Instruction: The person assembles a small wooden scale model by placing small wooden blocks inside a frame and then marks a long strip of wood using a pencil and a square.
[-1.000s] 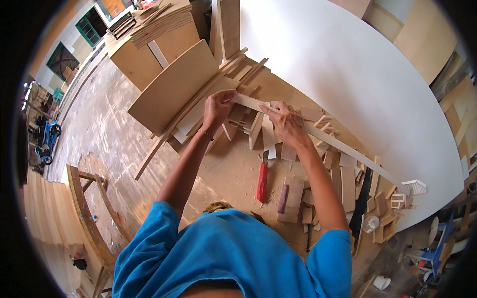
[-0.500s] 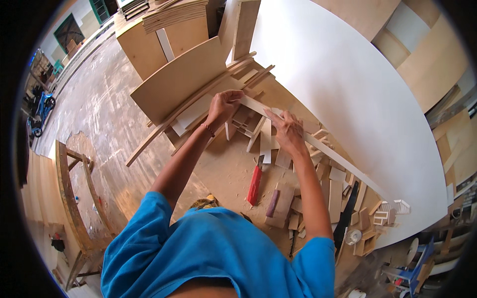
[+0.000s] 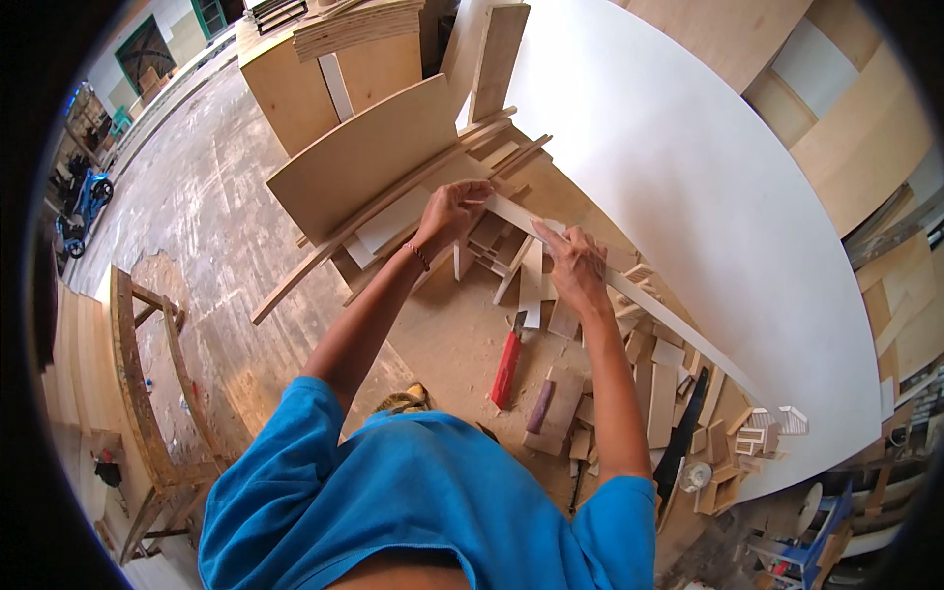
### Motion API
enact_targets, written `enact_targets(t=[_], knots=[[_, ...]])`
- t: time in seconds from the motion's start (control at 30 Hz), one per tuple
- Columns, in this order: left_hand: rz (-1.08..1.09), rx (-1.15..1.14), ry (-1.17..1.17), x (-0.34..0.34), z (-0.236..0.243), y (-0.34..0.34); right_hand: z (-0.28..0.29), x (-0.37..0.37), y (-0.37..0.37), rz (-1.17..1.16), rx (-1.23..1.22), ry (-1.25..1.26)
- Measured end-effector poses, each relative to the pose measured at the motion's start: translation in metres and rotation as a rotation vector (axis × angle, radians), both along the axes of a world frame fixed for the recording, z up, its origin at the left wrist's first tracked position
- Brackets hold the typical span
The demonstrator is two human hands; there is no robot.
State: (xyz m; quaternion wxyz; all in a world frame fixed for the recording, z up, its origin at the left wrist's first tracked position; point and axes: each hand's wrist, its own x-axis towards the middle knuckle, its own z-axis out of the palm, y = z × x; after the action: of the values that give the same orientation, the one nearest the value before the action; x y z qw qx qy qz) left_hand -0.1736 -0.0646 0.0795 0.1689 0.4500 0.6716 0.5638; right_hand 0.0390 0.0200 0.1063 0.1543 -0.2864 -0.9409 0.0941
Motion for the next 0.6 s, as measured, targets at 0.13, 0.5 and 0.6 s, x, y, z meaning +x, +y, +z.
enact_targets(t=[0.13, 0.5, 0.6], knots=[[-0.006, -0.026, -0.024, 0.0, 0.001, 0.0, 0.0, 0.0, 0.0, -0.008, -0.018, -0.001], [-0.115, -0.07, -0.25, -0.006, 0.001, 0.001, -0.006, 0.001, 0.003, -0.002, -0.037, 0.023], [-0.208, -0.054, -0.385, -0.01, 0.001, -0.003, -0.008, 0.0, 0.003, 0.005, -0.029, 0.028]])
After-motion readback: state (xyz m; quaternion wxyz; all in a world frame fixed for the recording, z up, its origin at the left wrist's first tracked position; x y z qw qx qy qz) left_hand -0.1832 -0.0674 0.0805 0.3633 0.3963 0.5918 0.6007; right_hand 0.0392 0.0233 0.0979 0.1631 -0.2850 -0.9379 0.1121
